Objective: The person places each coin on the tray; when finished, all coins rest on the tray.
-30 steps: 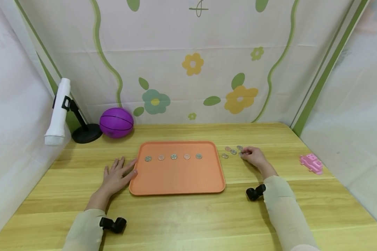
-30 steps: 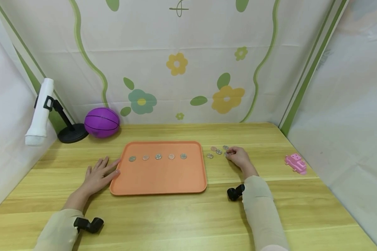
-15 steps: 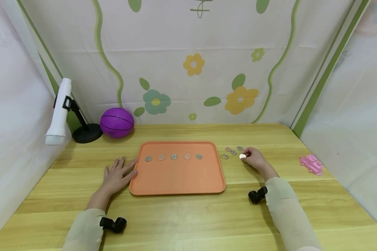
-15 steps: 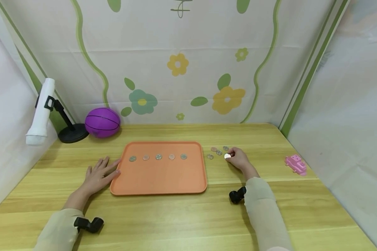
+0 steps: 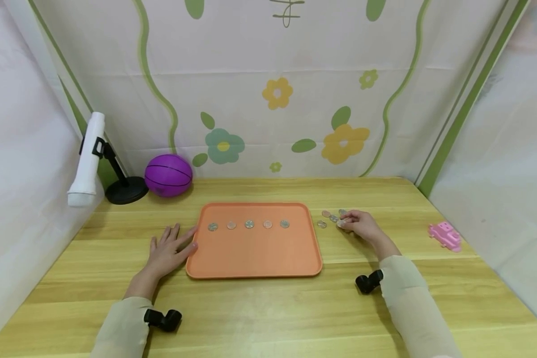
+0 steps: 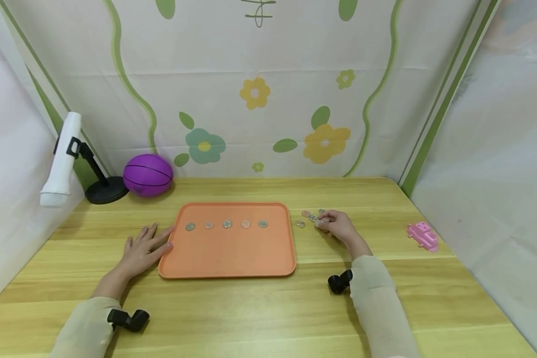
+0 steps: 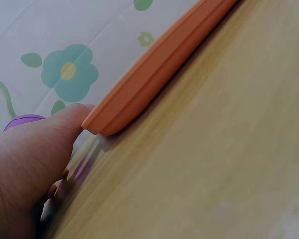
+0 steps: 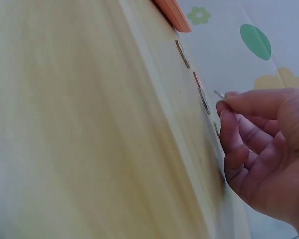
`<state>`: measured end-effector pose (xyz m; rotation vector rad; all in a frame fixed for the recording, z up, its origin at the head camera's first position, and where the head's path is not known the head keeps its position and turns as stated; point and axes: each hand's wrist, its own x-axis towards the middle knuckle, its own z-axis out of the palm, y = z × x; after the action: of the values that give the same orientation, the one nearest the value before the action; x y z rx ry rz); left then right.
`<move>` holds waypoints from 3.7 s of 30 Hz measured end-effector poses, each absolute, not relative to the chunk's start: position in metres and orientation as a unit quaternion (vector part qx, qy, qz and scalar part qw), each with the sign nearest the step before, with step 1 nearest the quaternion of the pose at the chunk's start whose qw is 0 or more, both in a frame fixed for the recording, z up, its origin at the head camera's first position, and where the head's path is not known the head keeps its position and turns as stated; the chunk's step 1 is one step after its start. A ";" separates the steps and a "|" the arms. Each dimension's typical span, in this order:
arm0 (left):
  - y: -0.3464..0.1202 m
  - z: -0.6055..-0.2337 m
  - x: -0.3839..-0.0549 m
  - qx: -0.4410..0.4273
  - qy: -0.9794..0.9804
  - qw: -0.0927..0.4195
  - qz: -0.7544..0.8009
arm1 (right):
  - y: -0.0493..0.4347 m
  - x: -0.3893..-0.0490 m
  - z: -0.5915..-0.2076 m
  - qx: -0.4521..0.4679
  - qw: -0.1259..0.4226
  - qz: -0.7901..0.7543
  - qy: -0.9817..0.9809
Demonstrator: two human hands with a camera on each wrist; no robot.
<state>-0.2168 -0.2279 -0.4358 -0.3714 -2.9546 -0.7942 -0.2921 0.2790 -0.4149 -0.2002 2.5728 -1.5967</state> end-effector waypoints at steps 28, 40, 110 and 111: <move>-0.229 -0.439 -0.217 -0.124 -0.958 0.036 -0.256 | 0.162 -0.294 -0.380 -0.093 0.116 -0.632 0.761; -0.227 -0.436 -0.215 -0.121 -0.959 0.037 -0.253 | 0.096 -0.285 -0.380 -0.136 0.167 -0.638 0.740; -0.227 -0.436 -0.217 -0.114 -0.962 0.035 -0.246 | 0.006 -0.252 -0.382 -0.187 0.173 -0.590 0.766; -0.227 -0.436 -0.217 -0.115 -0.962 0.035 -0.246 | 0.010 -0.252 -0.379 -0.187 0.173 -0.591 0.765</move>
<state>-0.2170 -0.2272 -0.4361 -0.3530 -2.9563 -0.7573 -0.2520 0.0099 -0.3790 -0.5290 2.1700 -1.6768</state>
